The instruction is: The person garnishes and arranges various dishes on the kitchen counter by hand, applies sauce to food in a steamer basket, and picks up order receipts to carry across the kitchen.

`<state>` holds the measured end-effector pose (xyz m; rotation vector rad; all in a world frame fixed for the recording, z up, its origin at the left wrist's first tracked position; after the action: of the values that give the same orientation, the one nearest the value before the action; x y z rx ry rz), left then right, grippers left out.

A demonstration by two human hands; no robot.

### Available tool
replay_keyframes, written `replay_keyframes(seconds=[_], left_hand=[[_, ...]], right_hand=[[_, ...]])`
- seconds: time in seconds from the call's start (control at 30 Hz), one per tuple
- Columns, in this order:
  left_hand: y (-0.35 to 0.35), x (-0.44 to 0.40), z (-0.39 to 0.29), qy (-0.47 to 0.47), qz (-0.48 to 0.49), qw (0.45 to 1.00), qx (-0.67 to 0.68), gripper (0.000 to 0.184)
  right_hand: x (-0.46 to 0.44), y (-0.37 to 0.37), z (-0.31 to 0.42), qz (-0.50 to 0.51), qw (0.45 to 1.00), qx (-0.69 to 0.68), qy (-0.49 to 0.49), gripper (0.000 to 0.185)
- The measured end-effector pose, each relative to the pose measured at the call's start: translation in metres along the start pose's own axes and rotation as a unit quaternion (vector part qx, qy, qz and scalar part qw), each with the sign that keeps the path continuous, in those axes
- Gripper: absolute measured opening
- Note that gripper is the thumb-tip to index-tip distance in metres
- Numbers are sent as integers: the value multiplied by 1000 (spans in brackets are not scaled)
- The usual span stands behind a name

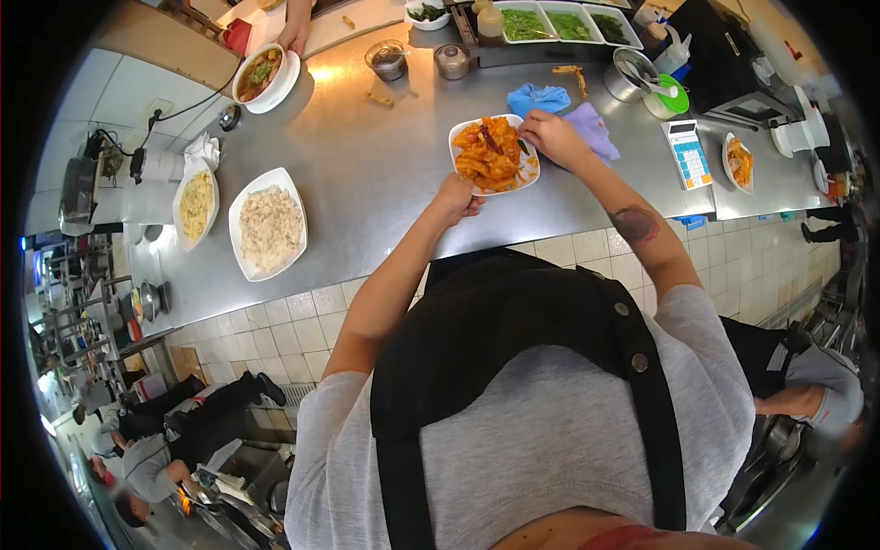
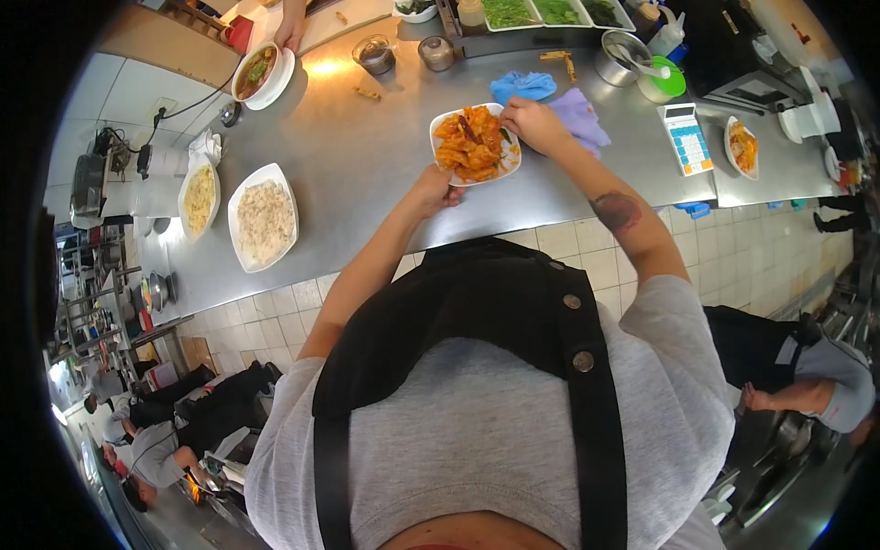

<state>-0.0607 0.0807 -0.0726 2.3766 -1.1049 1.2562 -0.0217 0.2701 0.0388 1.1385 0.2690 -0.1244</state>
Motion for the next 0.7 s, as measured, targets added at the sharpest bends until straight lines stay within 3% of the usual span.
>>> replay_keyframes(seconds=[0.37, 0.57, 0.7], left_hand=[[-1, -3, 12, 14, -40, 996, 79, 21], [-3, 0, 11, 10, -45, 994, 103, 21], [-8, 3, 12, 7, -53, 990, 129, 21]], right_hand=[[41, -19, 23, 117, 991, 64, 6, 21], [55, -17, 42, 119, 985, 15, -127, 19], [59, -23, 44, 134, 980, 1, -149, 20]])
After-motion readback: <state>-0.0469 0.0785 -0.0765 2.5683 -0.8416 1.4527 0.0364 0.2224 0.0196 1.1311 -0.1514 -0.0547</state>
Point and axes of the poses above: each hand's wrist, its own x-axis away from the middle knuckle, its own y-axis out of the back of the hand, z = x × y, the point moved 8 cm from there along -x, towards the middle knuckle, and after that the axes turned 7 degrees about y, right-handed, at the moved point
